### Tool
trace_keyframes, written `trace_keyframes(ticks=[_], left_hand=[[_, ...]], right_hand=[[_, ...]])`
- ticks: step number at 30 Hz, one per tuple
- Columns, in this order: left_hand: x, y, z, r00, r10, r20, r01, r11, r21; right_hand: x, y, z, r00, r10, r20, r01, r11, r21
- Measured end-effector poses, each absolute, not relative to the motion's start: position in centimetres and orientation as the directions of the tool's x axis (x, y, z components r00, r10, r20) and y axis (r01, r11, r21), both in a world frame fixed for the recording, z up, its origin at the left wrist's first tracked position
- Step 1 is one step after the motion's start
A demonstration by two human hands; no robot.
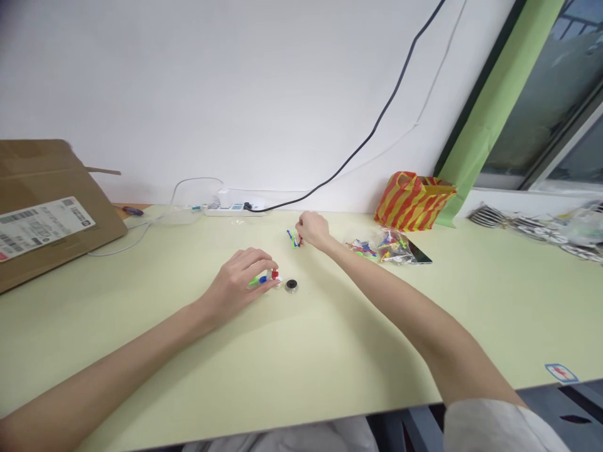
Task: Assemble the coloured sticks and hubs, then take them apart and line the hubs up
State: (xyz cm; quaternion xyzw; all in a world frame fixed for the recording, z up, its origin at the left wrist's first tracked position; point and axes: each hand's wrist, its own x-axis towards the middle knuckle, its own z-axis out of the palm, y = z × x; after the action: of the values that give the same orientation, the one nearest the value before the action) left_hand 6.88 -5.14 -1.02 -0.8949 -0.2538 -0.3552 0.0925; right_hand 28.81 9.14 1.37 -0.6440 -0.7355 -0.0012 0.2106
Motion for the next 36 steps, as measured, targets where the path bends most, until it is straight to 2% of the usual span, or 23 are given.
trace_keyframes(ticks=[2, 4, 6, 11, 17, 21, 23, 25, 27, 29, 30, 33, 36], left_hand=[[6.8, -5.1, -1.1, 0.603, 0.396, 0.692, 0.527, -0.849, 0.027], [6.8, -5.2, -1.0, 0.587, 0.391, 0.709, 0.521, -0.853, 0.04], [6.9, -5.3, -0.9, 0.575, 0.382, 0.723, 0.503, -0.863, 0.057], [7.3, -5.9, -0.7, 0.569, 0.369, 0.735, 0.473, -0.878, 0.074], [7.5, -5.9, -0.7, 0.567, 0.371, 0.736, 0.478, -0.875, 0.074], [7.7, -5.8, -0.7, 0.604, 0.354, 0.714, 0.446, -0.893, 0.066], [7.9, -5.8, -0.8, 0.622, 0.338, 0.706, 0.433, -0.9, 0.049], [7.9, -5.8, -0.8, 0.627, 0.367, 0.687, 0.458, -0.887, 0.056], [7.8, -5.7, -0.8, 0.625, 0.446, 0.641, 0.513, -0.853, 0.094], [7.5, -5.4, -0.8, 0.638, 0.517, 0.571, 0.552, -0.824, 0.129], [7.3, -5.3, -0.8, 0.656, 0.532, 0.535, 0.555, -0.821, 0.136], [7.1, -5.0, -0.8, 0.75, 0.495, 0.438, 0.502, -0.858, 0.11], [7.3, -5.0, -1.0, 0.837, 0.398, 0.375, 0.412, -0.91, 0.047]], right_hand=[[29.2, 6.2, 1.9, -0.197, 0.922, 0.335, 0.879, 0.317, -0.357], [29.5, 2.3, 1.9, -0.339, 0.861, 0.38, 0.693, 0.502, -0.518], [29.6, -2.0, 1.3, -0.392, 0.815, 0.428, 0.533, 0.58, -0.616], [29.3, -7.9, -1.0, -0.391, 0.814, 0.43, 0.325, 0.559, -0.763], [28.8, -7.4, -1.9, -0.357, 0.823, 0.443, 0.2, 0.53, -0.824], [29.2, -7.7, -1.4, -0.387, 0.796, 0.465, 0.193, 0.563, -0.803], [29.9, -7.3, -1.0, -0.41, 0.762, 0.502, 0.222, 0.617, -0.755], [31.0, -6.4, -0.7, -0.432, 0.704, 0.564, 0.311, 0.703, -0.64], [32.5, -5.2, -0.5, -0.482, 0.637, 0.601, 0.447, 0.769, -0.456], [34.0, -4.1, -0.4, -0.586, 0.606, 0.538, 0.55, 0.785, -0.286], [34.5, -3.7, -0.3, -0.637, 0.614, 0.466, 0.577, 0.781, -0.24], [35.1, -3.5, -0.2, -0.709, 0.659, 0.25, 0.604, 0.751, -0.268], [34.5, -4.1, -0.1, -0.708, 0.68, 0.191, 0.604, 0.723, -0.337]])
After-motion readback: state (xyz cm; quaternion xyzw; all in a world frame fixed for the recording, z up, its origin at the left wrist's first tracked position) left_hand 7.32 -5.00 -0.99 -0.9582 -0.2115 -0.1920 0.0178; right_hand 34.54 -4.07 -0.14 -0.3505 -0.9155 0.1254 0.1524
